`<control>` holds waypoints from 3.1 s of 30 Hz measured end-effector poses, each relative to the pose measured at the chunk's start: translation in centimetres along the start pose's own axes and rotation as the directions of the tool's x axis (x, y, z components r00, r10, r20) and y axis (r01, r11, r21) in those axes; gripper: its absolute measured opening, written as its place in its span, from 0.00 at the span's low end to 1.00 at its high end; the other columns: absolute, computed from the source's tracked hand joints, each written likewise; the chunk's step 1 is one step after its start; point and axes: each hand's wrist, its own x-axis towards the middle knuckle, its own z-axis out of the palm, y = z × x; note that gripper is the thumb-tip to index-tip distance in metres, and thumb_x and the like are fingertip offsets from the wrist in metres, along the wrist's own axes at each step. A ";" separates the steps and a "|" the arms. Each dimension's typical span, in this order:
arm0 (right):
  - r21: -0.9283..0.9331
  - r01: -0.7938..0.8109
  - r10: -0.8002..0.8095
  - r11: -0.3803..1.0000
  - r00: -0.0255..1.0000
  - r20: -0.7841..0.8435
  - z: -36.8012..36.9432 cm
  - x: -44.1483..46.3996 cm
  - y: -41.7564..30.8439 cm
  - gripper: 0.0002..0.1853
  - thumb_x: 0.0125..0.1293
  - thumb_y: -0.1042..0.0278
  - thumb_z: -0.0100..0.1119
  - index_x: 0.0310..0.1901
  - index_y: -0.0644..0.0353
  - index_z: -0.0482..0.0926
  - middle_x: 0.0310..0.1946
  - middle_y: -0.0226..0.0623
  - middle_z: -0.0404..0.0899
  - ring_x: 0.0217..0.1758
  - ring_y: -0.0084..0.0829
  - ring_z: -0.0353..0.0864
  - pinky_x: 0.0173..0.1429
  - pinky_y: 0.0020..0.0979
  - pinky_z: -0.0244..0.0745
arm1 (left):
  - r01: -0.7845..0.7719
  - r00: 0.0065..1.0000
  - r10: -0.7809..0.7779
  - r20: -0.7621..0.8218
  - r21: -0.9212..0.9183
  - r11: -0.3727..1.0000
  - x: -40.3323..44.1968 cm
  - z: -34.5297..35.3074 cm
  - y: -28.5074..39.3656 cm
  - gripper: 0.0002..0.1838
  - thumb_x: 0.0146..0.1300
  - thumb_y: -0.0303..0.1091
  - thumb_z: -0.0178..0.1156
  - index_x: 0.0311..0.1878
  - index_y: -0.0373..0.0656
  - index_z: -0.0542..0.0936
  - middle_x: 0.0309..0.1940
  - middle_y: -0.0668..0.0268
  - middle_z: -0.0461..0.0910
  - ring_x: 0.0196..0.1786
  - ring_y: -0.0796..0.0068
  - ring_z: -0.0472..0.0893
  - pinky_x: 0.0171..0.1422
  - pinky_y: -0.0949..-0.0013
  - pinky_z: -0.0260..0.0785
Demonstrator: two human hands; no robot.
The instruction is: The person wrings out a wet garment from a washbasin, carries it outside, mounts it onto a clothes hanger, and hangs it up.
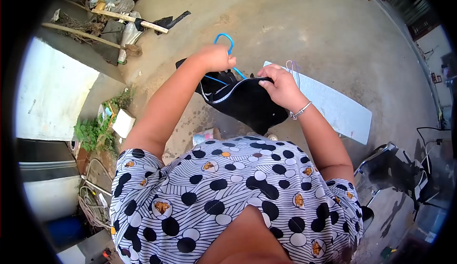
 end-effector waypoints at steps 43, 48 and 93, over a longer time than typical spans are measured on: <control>0.023 -0.493 0.477 0.870 0.828 -0.296 -1.2 -5.5 1.0 0.15 0.59 0.57 0.57 0.29 0.63 0.72 0.22 0.45 0.74 0.26 0.42 0.73 0.35 0.35 0.69 | -0.211 0.841 0.141 -0.523 -0.078 0.974 2.9 -8.4 5.9 0.33 0.49 0.68 0.52 0.14 0.42 0.73 0.13 0.61 0.73 0.22 0.59 0.75 0.28 0.61 0.66; 0.028 -0.417 0.393 0.909 0.829 -0.398 -2.4 -6.4 -1.7 0.13 0.62 0.60 0.53 0.32 0.65 0.72 0.23 0.46 0.74 0.27 0.42 0.73 0.34 0.35 0.69 | -0.366 0.735 0.209 -0.645 -0.117 0.923 3.6 -8.9 8.1 0.28 0.48 0.61 0.58 0.15 0.41 0.72 0.14 0.58 0.73 0.22 0.56 0.74 0.28 0.59 0.64; -0.462 -0.220 -0.498 0.859 -0.149 -0.854 -51.7 -10.9 -40.3 0.15 0.62 0.66 0.55 0.41 0.72 0.73 0.35 0.41 0.76 0.33 0.29 0.77 0.36 0.28 0.74 | -0.215 0.967 0.086 -0.241 -0.582 0.784 9.2 7.0 -2.6 0.12 0.48 0.37 0.63 0.28 0.36 0.79 0.23 0.57 0.79 0.27 0.69 0.77 0.35 0.67 0.70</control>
